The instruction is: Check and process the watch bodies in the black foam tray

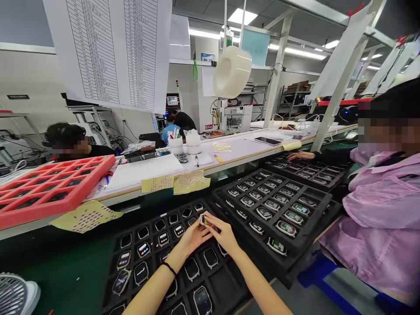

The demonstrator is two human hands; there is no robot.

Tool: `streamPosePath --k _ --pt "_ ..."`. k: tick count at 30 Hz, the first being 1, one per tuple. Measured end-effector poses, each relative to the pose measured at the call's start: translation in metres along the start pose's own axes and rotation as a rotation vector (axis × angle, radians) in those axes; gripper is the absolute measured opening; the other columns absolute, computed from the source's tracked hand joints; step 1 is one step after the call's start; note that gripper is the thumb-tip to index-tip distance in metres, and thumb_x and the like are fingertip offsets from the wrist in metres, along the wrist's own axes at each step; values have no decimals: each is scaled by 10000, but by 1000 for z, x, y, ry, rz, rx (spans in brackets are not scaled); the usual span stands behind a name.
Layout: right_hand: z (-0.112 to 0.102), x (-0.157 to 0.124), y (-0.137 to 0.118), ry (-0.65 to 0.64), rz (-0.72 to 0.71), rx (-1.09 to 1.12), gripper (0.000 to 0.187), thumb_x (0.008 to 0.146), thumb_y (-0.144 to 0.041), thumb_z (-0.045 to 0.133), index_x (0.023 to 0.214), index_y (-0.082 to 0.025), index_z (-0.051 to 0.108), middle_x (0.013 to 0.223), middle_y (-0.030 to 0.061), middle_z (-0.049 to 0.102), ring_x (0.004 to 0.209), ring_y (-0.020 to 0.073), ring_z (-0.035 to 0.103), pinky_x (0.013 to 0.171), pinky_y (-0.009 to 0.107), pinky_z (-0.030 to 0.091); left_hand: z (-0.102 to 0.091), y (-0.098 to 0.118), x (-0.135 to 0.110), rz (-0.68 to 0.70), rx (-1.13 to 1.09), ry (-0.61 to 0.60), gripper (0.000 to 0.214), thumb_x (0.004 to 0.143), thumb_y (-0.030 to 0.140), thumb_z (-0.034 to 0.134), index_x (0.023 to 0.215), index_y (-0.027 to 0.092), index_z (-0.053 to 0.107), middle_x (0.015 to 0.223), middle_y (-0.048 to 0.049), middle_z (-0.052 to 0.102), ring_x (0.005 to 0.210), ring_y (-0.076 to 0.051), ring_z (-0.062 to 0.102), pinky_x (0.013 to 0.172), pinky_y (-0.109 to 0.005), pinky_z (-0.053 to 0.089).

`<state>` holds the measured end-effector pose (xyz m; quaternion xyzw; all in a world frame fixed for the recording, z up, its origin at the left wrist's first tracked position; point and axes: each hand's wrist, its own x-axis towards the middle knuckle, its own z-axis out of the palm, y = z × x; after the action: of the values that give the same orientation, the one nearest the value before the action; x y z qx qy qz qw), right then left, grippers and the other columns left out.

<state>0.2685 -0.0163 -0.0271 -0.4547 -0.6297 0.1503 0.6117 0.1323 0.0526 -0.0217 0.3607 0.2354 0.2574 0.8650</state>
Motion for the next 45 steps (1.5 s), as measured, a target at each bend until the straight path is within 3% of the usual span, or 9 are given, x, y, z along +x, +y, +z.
streamPosePath --k 6,10,15,24,31,34,36,39,45 --pt "0 0 -4 2 13 -9 291 856 -232 562 1124 -277 666 1214 21 633 1144 226 591 1020 456 448 -2 2 -3 -1 10 27 243 893 393 530 1022 212 627 1069 -56 649 1117 -197 570 1023 -389 407" --pt "1 0 -5 22 4 -20 289 886 -219 523 1133 -286 656 1197 15 645 1130 212 601 1019 444 454 -1 0 -3 -39 -135 -24 200 921 319 496 1004 206 639 987 -49 673 1049 -181 610 1011 -384 426" --pt "3 1 -7 -13 -137 -208 353 905 -179 478 1224 -274 595 1239 30 623 1187 208 555 1046 455 423 9 -1 -4 -50 -222 76 232 951 272 434 938 173 643 859 -47 680 896 -142 654 934 -303 479" --pt "8 -2 -2 67 -230 -494 423 874 -100 420 1252 -197 583 1211 96 639 1130 238 599 980 450 497 21 -2 -5 -42 -45 111 268 932 382 442 841 204 620 804 -19 644 773 -120 637 790 -246 499" --pt "3 -3 1 101 -180 -449 397 883 -123 408 1209 -219 613 1157 81 677 1091 233 624 1003 476 467 26 -5 5 124 296 104 350 838 524 523 873 189 619 797 -58 648 829 -187 652 820 -325 511" --pt "-1 -3 -5 139 -114 -381 393 892 -203 470 1278 -212 538 1245 90 624 1163 239 569 1044 476 411 23 4 11 199 437 105 379 824 518 531 995 191 617 914 -78 660 913 -207 639 852 -350 497" --pt "-6 -3 -8 253 4 -271 430 894 -275 489 1315 -189 472 1327 113 549 1226 251 505 1050 463 394 19 13 13 261 592 101 394 783 477 597 1062 200 620 1023 -85 646 993 -229 606 880 -362 477" --pt "-12 -2 -8 417 164 -126 388 930 -333 405 1266 -149 465 1293 152 542 1190 256 518 1006 428 422 16 24 15 323 882 74 383 644 352 746 992 205 683 1077 -85 631 1056 -269 548 951 -377 416" --pt "-13 -2 -3 429 231 -56 340 917 -373 404 1155 -158 517 1156 146 597 1068 263 577 904 415 474 23 16 23 317 1323 -20 313 506 181 783 806 225 703 960 -69 670 1044 -322 543 974 -397 377"
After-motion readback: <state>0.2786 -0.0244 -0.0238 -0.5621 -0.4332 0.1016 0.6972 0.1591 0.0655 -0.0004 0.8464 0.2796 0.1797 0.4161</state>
